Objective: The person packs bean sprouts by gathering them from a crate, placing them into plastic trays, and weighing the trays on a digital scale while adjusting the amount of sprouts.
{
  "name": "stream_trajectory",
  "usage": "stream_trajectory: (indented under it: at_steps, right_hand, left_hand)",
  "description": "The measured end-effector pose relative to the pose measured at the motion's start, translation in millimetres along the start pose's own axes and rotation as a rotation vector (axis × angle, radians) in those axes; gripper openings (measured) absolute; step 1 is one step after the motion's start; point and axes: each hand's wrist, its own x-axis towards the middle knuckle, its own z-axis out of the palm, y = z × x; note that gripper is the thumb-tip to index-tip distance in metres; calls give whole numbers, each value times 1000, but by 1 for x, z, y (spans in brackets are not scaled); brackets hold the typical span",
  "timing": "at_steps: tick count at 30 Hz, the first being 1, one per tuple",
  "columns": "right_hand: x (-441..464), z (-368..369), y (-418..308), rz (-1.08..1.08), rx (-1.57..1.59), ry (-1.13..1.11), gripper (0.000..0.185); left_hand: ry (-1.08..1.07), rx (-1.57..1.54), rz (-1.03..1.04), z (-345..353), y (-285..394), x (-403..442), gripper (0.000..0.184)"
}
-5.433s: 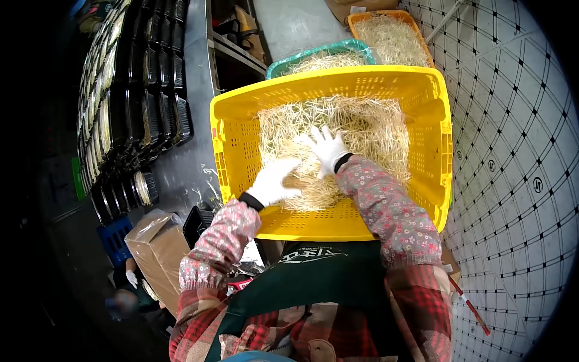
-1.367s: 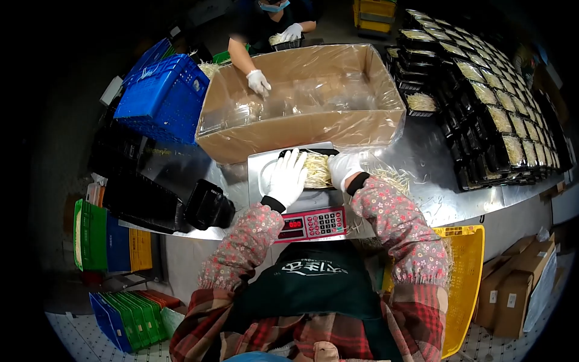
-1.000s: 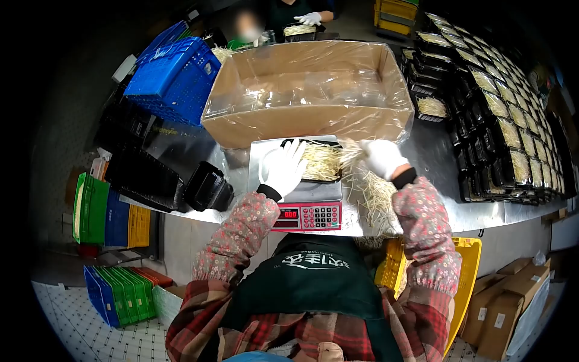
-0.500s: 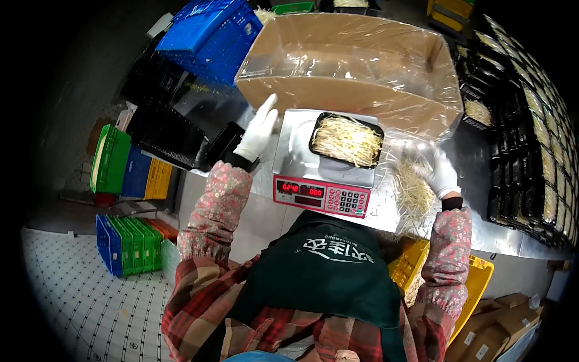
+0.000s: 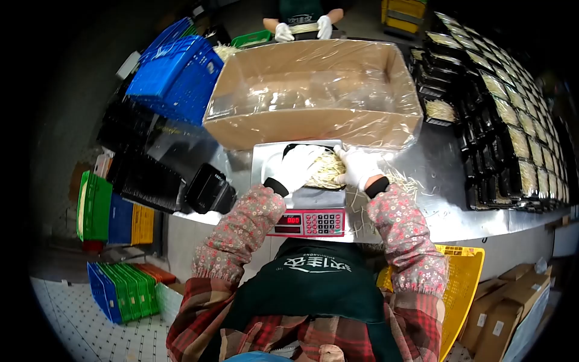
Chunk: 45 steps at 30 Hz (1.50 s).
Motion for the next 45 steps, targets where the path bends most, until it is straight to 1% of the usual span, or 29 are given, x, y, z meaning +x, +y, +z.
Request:
stream_trajectory:
  at_steps: [1,2,3,5,6,9,11,13,15,17,19,21,22,23,25,27,29,30,31,33,34,35,36,37,39,40,43,44,45]
  right_hand:
    - [0,-6,-4,9,-22,-60,73]
    - [-4,-3,-5,-35,-73,66,46]
    - [-3,1,-1,-24,-72,73,46]
    - [-1,14,7,-3,-5,42,28]
    - [-5,17,4,-57,-26,180,20]
    - [-7,11,17,-32,153,140,21]
    - [-18,-18,27,-13,226,160,19]
    - [-26,-48,33,-54,253,231,17]
    - [-34,-85,14,61,431,204,20]
    - [-31,-86,6,35,482,231,21]
    - [-22,-74,-14,-109,765,370,21]
    - [-1,-40,-24,-143,688,326,21]
    - [9,-19,-26,-118,498,275,23]
    - [14,-4,-27,-91,310,222,25]
    - [9,9,-23,-51,316,135,30]
    - [1,7,-10,-139,364,251,34]
    - [-6,-1,2,-103,445,341,34]
    - [-7,-2,6,-11,535,287,45]
    - [-8,3,6,-6,534,288,45]
    - [-11,17,-2,-70,163,408,61]
    - [-13,19,-12,-38,39,312,74]
    - [-13,25,-16,-26,-49,314,73]
    - [-12,32,-8,-15,-48,299,65]
    - [-11,36,-1,0,-47,282,58]
    - [-11,39,13,77,138,184,37]
    - [-15,41,13,-7,137,318,22]
    - [-19,25,19,4,190,282,19]
    - [-21,21,29,-47,176,386,19]
    - [-26,-1,30,-40,176,376,22]
  left_hand:
    - [2,46,16,10,0,4,35]
    - [-6,89,18,17,-1,4,31]
    - [-86,47,-68,20,-3,5,32]
    - [-62,97,-27,28,-6,4,31]
    - [-65,95,-19,32,-10,3,31]
    - [-65,115,20,38,-16,-1,36]
    - [30,-79,-52,24,-9,-6,43]
    - [20,-69,-73,-3,5,-4,50]
    - [98,-276,-188,-31,20,-4,49]
    - [268,-439,-215,-24,5,-17,45]
    - [349,-644,-323,5,-28,-34,44]
    - [419,-926,-387,3,-34,-42,41]
    - [444,-1040,-414,1,-37,-47,40]
    - [441,-1039,-412,-2,-39,-52,40]
    - [414,-941,-510,-20,-35,-57,37]
    - [371,-823,-562,-35,-29,-61,37]
    - [178,-413,-372,-38,-31,-63,39]
    - [130,-341,-364,-40,-14,-55,43]
    - [269,-332,-183,-38,-2,-42,45]
    - [187,-28,31,-40,18,-22,52]
    - [63,41,35,-37,22,-14,55]
    - [-64,111,40,-35,25,-8,58]
    - [-150,179,64,-2,2,-10,64]
    - [-161,174,77,-1,2,-7,64]
    - [-193,-45,25,-1,-1,-3,65]
    - [-171,-66,33,1,-3,-4,65]
    - [-119,-17,55,12,-5,-4,67]
    - [-115,-31,45,15,-6,-7,67]
    - [-117,-28,42,16,-5,-8,67]
